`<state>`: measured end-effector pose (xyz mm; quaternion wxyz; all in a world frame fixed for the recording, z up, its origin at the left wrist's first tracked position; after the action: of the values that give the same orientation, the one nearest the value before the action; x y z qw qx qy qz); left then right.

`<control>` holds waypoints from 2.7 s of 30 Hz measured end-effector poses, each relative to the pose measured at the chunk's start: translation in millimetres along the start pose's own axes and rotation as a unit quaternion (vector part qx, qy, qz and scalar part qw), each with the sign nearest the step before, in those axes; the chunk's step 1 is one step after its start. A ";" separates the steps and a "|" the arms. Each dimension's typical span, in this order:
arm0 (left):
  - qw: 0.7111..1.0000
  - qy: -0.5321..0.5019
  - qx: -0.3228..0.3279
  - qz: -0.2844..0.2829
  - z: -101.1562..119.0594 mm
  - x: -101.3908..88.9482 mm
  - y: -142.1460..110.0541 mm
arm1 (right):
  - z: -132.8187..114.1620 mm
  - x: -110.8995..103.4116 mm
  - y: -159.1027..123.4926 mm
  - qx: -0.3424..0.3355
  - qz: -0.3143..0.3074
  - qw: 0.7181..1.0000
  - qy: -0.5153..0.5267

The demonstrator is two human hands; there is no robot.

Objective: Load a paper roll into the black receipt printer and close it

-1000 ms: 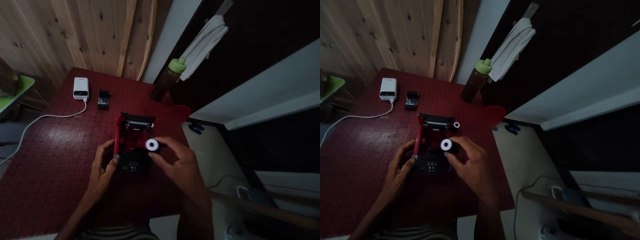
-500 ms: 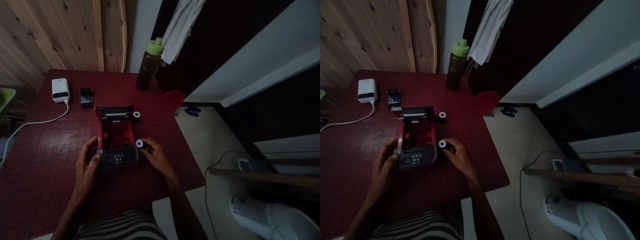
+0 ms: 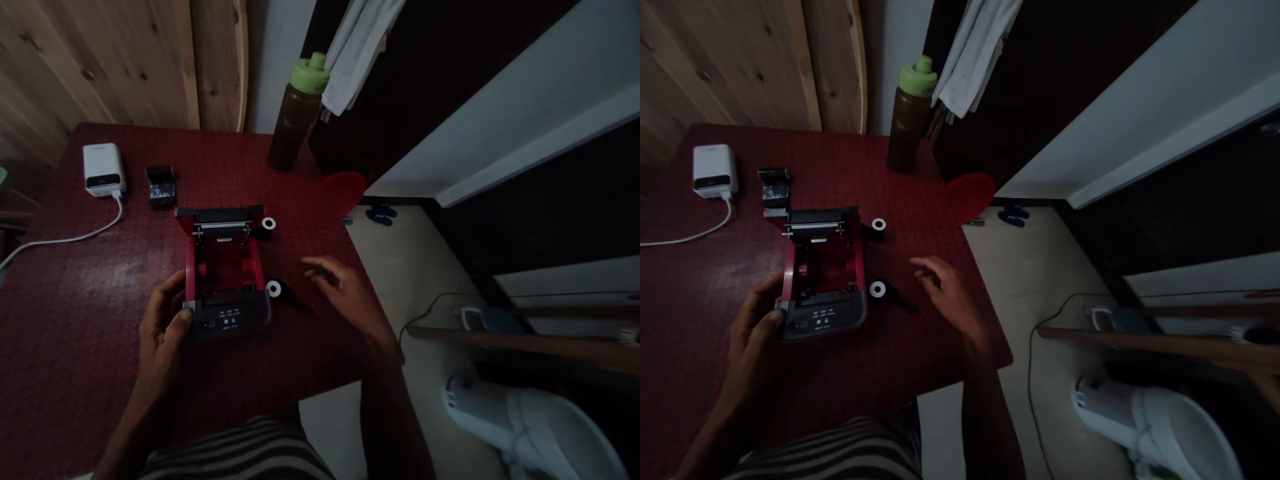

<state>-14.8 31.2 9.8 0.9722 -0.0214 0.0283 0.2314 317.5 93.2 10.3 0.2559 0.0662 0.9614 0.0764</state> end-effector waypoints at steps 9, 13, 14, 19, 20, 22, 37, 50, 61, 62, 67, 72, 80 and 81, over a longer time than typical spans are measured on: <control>1.000 -0.004 0.024 0.001 -1.8 2.1 2.8 | 16.9 95.8 87.6 -0.018 0.082 0.996 0.005; 0.999 0.002 0.034 0.005 -2.4 0.2 3.4 | 13.4 104.8 88.7 -0.022 0.108 0.994 0.021; 0.999 0.004 0.035 0.006 -2.5 -0.2 3.4 | 11.7 100.4 87.1 -0.020 0.112 0.993 0.027; 1.000 0.003 0.031 -0.002 -4.0 0.4 1.5 | -16.9 45.9 66.1 -0.022 0.111 0.991 0.065; 1.000 0.001 0.027 -0.003 -4.7 0.7 1.1 | -27.9 33.1 59.2 -0.025 0.094 0.992 0.078; 1.000 -0.004 0.019 -0.001 -5.9 1.3 0.5 | -53.2 14.0 44.4 -0.031 0.019 0.993 0.113; 0.999 -0.034 0.006 -0.032 -10.3 2.6 -1.9 | -151.9 103.4 14.9 -0.224 -0.205 0.879 -0.367; 0.999 -0.026 0.007 -0.028 -8.7 1.2 -2.6 | -142.7 121.1 35.4 -0.185 -0.242 0.871 -0.386; 0.999 -0.037 -0.009 -0.024 -7.8 2.0 -2.2 | -125.5 125.6 34.6 -0.229 -0.184 0.893 -0.340; 0.999 -0.037 -0.007 -0.024 -7.7 1.9 -2.0 | -124.6 125.3 34.9 -0.224 -0.186 0.899 -0.327; 0.999 -0.030 0.002 -0.028 -7.1 2.7 -0.9 | -123.4 104.6 28.5 -0.237 -0.203 0.926 -0.213; 0.998 -0.046 -0.018 -0.030 -3.1 2.5 -1.0 | -132.7 73.2 10.4 -0.280 -0.224 0.926 -0.115; 1.000 -0.012 0.002 0.017 17.6 0.9 11.0 | -124.3 74.4 2.5 -0.308 -0.134 0.938 -0.082; 0.999 -0.001 0.027 0.029 22.5 3.4 18.2 | -122.9 75.6 2.1 -0.315 -0.114 0.939 -0.081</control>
<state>-18.9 50.2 31.6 0.9652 0.0061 0.0347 0.2591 190.9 93.9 79.6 0.3480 -0.1219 0.8651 0.3400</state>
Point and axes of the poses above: each hand's wrist, its own y-axis towards the middle knuckle, its own x-axis out of the palm, z = x × y, the point moved 2 cm from there along y, towards the middle knuckle, and after that the axes turned 15 degrees about z, right-handed, at the moved point
